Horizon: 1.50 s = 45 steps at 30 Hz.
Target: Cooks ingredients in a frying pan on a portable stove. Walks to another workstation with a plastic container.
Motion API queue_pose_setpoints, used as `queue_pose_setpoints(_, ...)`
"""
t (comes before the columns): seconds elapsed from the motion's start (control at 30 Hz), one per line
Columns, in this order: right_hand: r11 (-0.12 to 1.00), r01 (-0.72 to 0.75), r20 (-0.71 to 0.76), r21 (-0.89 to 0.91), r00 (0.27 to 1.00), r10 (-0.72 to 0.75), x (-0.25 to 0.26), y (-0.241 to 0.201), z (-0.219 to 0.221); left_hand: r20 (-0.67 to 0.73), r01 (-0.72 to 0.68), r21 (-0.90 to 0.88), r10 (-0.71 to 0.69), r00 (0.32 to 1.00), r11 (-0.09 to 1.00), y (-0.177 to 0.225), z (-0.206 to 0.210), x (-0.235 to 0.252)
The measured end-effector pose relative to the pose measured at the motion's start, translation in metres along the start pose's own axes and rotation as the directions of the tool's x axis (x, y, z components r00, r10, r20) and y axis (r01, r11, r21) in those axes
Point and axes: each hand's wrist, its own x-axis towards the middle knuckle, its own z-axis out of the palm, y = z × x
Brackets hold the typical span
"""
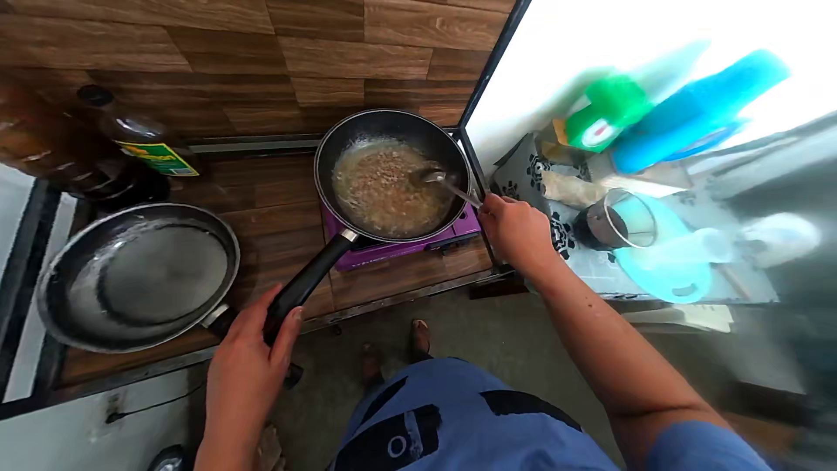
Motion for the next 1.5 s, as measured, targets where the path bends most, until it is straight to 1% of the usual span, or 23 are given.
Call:
queue_pose_setpoints(0.13, 1.0, 0.016, 0.044, 0.011, 0.999, -0.017, -0.025, 0.01, -0.006, 0.015, -0.025, -0.016, 0.025, 1.0, 1.0, 0.001, -0.002, 0.002)
queue_pose_setpoints(0.23, 0.997, 0.067, 0.016, 0.032, 0.998, -0.068, -0.043, 0.02, -0.019, 0.023, -0.037, -0.024, 0.038, 0.999, 0.999, 0.001, -0.004, 0.002)
queue_pose_setpoints(0.33, 0.989, 0.151, -0.048, 0.005, 0.987, -0.15, -0.065, 0.028, -0.034, -0.02, -0.064, -0.022, 0.063, 0.998, 0.998, 0.001, -0.004, 0.003)
queue_pose_setpoints(0.43, 0.979, 0.203, -0.041, -0.004, 0.978, -0.203, -0.077, 0.027, -0.037, -0.056, -0.082, -0.03, 0.08, 0.995, 0.996, 0.0, -0.005, 0.003)
queue_pose_setpoints(0.5, 0.979, 0.202, -0.019, -0.006, 0.979, -0.202, -0.071, 0.022, -0.029, -0.083, -0.087, -0.033, 0.084, 0.993, 0.996, -0.001, -0.007, 0.001)
queue_pose_setpoints(0.63, 0.991, 0.131, 0.001, -0.002, 0.991, -0.131, -0.039, 0.008, -0.009, -0.106, -0.083, -0.034, 0.079, 0.991, 0.996, -0.005, -0.016, -0.007)
queue_pose_setpoints(0.83, 0.997, 0.069, 0.001, 0.026, 0.998, -0.069, 0.013, -0.011, 0.006, -0.151, -0.025, -0.032, 0.02, 0.988, 0.999, -0.019, -0.027, -0.034)
queue_pose_setpoints(0.9, 0.999, 0.034, 0.046, 0.021, 0.998, -0.035, 0.03, -0.019, 0.007, -0.157, 0.009, -0.022, -0.012, 0.987, 1.0, -0.022, -0.029, -0.045)
queue_pose_setpoints(1.03, 0.998, 0.053, 0.069, 0.038, 0.996, -0.056, 0.051, -0.035, 0.012, -0.151, 0.048, -0.029, -0.052, 0.987, 0.998, -0.021, -0.027, -0.061)
queue_pose_setpoints(1.2, 0.977, 0.184, 0.097, 0.107, 0.976, -0.195, 0.042, -0.051, 0.019, -0.145, 0.044, -0.041, -0.05, 0.988, 0.998, -0.019, -0.017, -0.064)
queue_pose_setpoints(1.37, 0.935, 0.334, 0.05, 0.118, 0.939, -0.341, 0.011, -0.039, 0.021, -0.132, 0.038, -0.047, -0.044, 0.99, 0.998, -0.014, -0.012, -0.055)
queue_pose_setpoints(1.43, 0.929, 0.348, 0.084, 0.127, 0.929, -0.359, -0.001, -0.029, 0.014, -0.133, 0.038, -0.053, -0.045, 0.99, 0.998, -0.015, -0.011, -0.05)
queue_pose_setpoints(1.5, 0.939, 0.308, 0.133, 0.153, 0.935, -0.329, -0.01, -0.018, 0.002, -0.125, 0.033, -0.056, -0.04, 0.991, 0.998, -0.014, -0.011, -0.045)
